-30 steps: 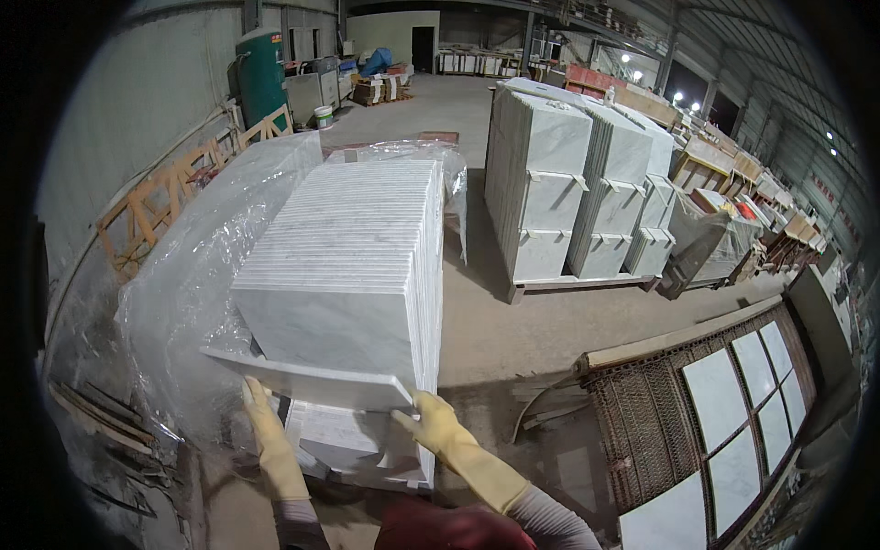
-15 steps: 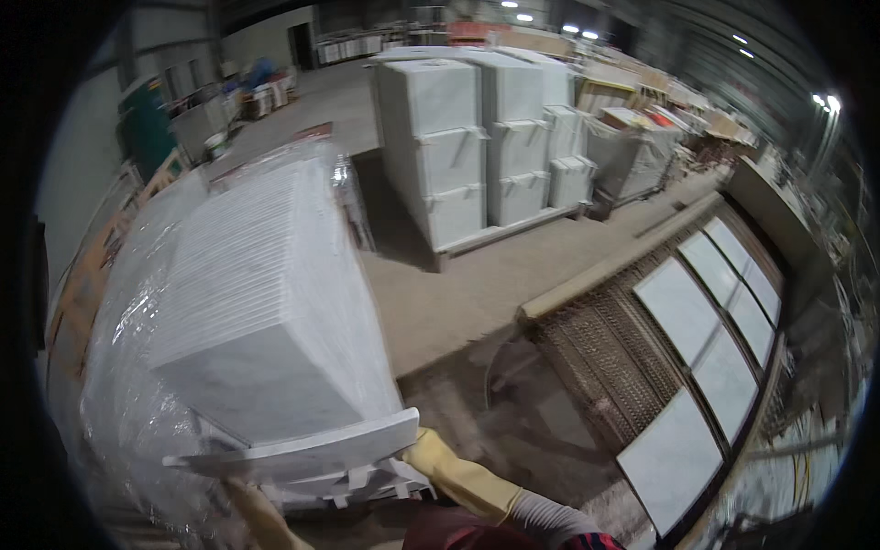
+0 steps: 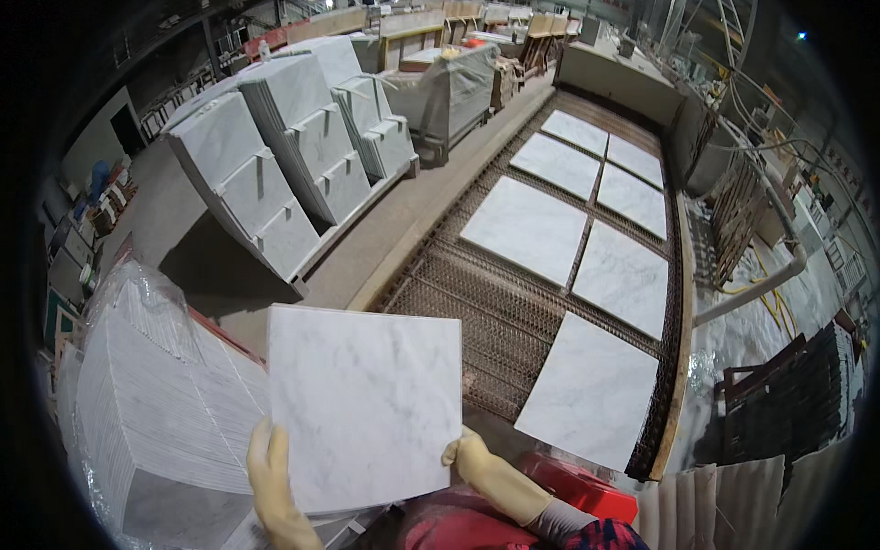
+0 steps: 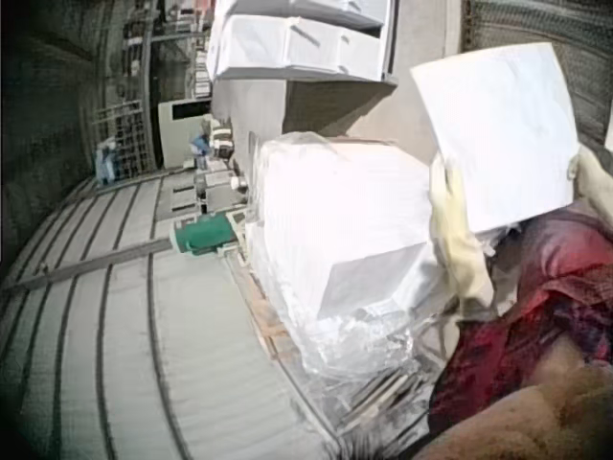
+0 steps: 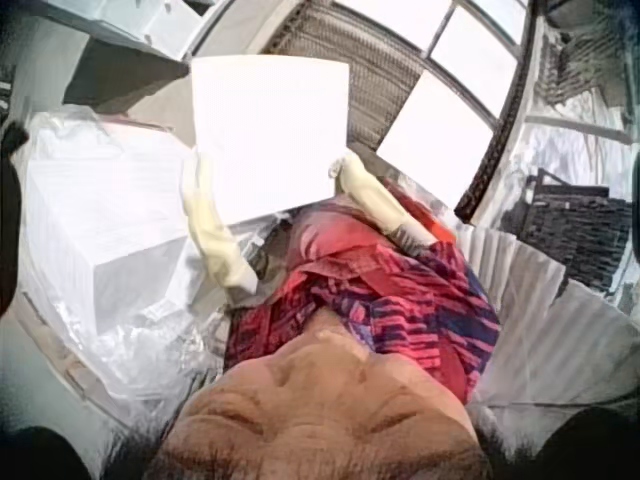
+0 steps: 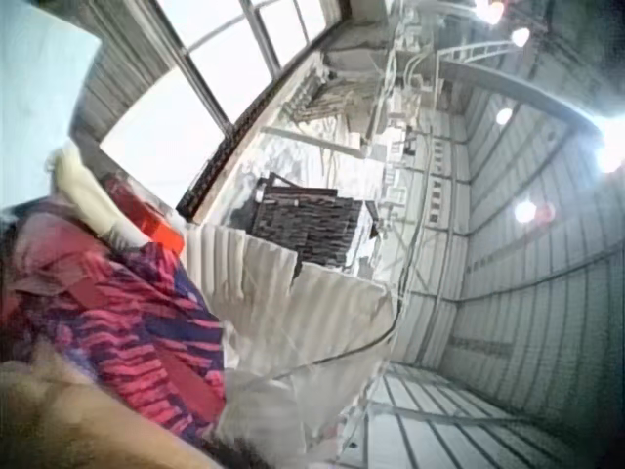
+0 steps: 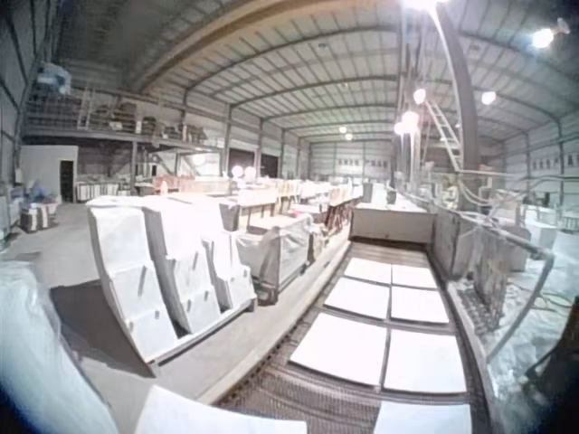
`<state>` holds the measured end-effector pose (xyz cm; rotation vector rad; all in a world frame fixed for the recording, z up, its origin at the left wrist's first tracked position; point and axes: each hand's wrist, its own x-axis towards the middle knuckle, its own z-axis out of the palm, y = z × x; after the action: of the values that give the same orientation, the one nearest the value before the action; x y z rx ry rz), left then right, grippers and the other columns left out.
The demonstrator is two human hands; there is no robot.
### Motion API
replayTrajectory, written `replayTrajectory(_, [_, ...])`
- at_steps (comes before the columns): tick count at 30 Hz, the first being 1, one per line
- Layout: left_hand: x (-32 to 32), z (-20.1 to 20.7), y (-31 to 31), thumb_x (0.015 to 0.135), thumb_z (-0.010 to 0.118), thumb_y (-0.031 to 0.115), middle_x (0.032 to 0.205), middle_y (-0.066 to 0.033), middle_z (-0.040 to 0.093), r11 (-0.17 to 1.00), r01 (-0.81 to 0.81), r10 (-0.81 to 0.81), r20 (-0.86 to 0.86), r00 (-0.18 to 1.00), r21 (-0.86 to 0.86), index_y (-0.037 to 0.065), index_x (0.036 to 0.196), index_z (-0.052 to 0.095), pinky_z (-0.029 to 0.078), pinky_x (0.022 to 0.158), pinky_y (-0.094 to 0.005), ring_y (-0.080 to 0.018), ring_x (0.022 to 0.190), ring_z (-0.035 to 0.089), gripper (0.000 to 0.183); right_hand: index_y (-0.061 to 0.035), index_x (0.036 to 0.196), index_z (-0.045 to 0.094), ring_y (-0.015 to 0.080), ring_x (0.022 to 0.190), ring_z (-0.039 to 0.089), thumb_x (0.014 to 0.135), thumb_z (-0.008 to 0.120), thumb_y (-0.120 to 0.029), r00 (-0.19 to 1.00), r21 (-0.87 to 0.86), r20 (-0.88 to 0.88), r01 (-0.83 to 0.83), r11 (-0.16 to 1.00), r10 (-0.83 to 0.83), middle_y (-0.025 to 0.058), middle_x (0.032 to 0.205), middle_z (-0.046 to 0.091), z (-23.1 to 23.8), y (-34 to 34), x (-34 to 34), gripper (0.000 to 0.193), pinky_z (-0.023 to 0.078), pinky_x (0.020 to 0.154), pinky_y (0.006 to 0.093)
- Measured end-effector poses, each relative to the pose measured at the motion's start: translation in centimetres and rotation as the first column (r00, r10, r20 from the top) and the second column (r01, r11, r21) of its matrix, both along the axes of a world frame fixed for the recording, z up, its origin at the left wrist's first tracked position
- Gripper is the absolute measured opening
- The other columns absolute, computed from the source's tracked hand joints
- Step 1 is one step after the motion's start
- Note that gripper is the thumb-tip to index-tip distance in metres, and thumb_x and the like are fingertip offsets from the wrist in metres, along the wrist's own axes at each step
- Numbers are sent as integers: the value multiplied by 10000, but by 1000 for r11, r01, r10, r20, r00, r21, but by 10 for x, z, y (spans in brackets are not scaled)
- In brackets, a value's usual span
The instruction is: The person unwraps a stack of white tiles using a utility knife, then places them one by one onto a moving conveyor belt. The person handles the tiles with gloved hands and arranges them in a grid pattern on the belt.
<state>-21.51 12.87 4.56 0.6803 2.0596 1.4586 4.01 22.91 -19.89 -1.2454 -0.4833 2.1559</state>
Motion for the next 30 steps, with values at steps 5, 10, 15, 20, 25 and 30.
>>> replayTrajectory(5, [2,-45,109,970,570,286,1221,-107,635,980,197,-180,266,947,-37,-43,1287,581,423,977,-311,-201,1144,560,457,52,1113,587,248,580,512,656,544,38,984,1,151,95,995,-94,105,729,590,-10,30,50,459,436,571,376])
replayTrajectory(10, [8,-110,188,954,569,315,1199,-84,651,942,299,-242,312,919,-151,-21,1268,610,428,961,-318,-184,1102,571,462,25,1153,585,308,969,578,705,610,-95,949,-140,282,188,972,-143,153,1046,640,53,67,60,465,478,871,416])
replayTrajectory(15, [35,-113,252,937,582,318,1181,-85,662,909,331,-234,347,908,-253,9,1263,625,460,920,-341,-189,1061,593,452,-38,1284,535,313,1323,387,735,629,-268,958,-287,256,201,937,-127,146,1506,383,47,98,74,602,256,1122,545])
replayTrajectory(20, [31,-142,293,918,599,329,1161,-82,677,890,365,-277,312,909,-274,13,1247,643,473,911,-334,-189,1057,613,458,-38,1427,456,323,1421,287,826,614,-405,922,-253,362,243,936,-141,141,1598,264,43,119,72,722,161,1161,551])
replayTrajectory(25, [41,-132,308,964,559,312,1203,-119,667,892,351,-320,149,936,-284,21,1301,598,460,959,-338,-229,1103,619,446,-28,1486,396,339,1425,292,900,594,-551,864,-71,382,380,922,-327,156,1591,291,43,130,62,809,139,1177,547])
replayTrajectory(30, [40,-131,263,1008,466,220,1246,-209,630,970,193,-227,275,934,146,-35,1321,550,433,1043,-359,-289,1161,602,412,-3,1485,385,308,1460,232,911,582,-580,855,-226,383,454,862,-349,115,1602,284,54,137,50,837,160,1192,477])
